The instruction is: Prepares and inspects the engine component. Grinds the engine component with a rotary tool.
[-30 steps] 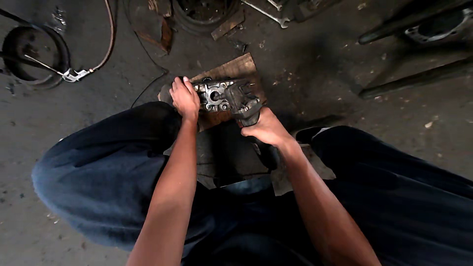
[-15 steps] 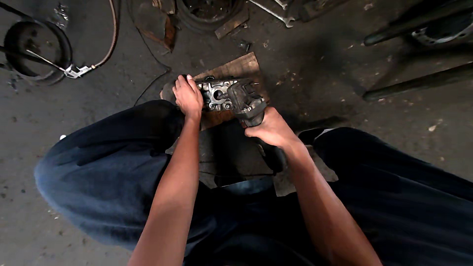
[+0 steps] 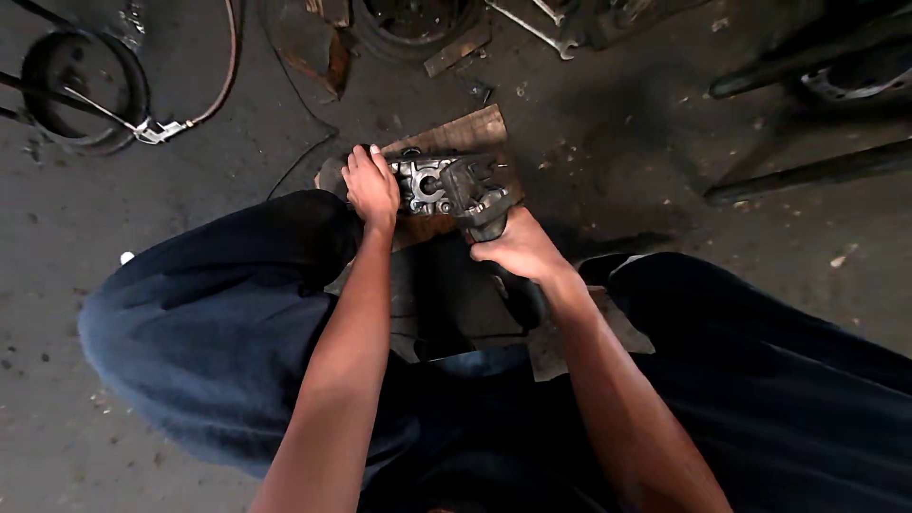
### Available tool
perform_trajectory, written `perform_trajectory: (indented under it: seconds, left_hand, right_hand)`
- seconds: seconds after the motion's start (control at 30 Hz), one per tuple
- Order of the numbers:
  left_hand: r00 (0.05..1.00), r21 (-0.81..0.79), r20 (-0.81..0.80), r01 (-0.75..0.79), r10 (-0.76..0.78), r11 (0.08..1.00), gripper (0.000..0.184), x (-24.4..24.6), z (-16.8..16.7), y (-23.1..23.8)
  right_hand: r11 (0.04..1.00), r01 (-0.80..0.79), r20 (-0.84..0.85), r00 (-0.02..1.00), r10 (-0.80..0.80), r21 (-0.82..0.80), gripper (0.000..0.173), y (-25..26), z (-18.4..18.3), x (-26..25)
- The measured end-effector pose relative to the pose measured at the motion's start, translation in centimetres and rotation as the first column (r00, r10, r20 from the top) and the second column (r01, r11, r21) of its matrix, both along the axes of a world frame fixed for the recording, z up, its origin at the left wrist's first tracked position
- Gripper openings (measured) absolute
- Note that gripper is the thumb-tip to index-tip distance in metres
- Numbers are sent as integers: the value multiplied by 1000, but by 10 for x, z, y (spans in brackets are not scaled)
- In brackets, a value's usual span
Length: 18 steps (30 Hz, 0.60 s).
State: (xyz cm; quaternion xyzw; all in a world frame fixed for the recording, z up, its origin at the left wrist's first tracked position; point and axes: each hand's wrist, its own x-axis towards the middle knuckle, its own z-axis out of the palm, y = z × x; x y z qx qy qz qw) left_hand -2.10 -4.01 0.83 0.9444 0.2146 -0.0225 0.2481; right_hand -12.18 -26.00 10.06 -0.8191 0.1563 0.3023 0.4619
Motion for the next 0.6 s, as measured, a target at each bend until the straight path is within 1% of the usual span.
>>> perform_trajectory:
  seconds: [0.1,0.3,0.5,0.6]
  left_hand:
    - [1000,-5,20,1,-1,1000,54,-2,0,0]
    - [1000,-11,17,-2,3,1000,52,-4,-1,0]
    - [1000,-4,31,-2,2,1000,51,-5,0,-1]
    - [999,2,40,10,-10,1000,52,-8,-2,0]
  right_hand:
    - [1000,-14,-7,1000,14,2,51,1,-7,-3]
    - [1000,-12,-24,1000,12,10,47,-14,18,-2]
    - [999,-21,-5,1000,21,39,50,-4,-3,0]
    - [998,-25,-21,999,26,62,47,-13,4,-1]
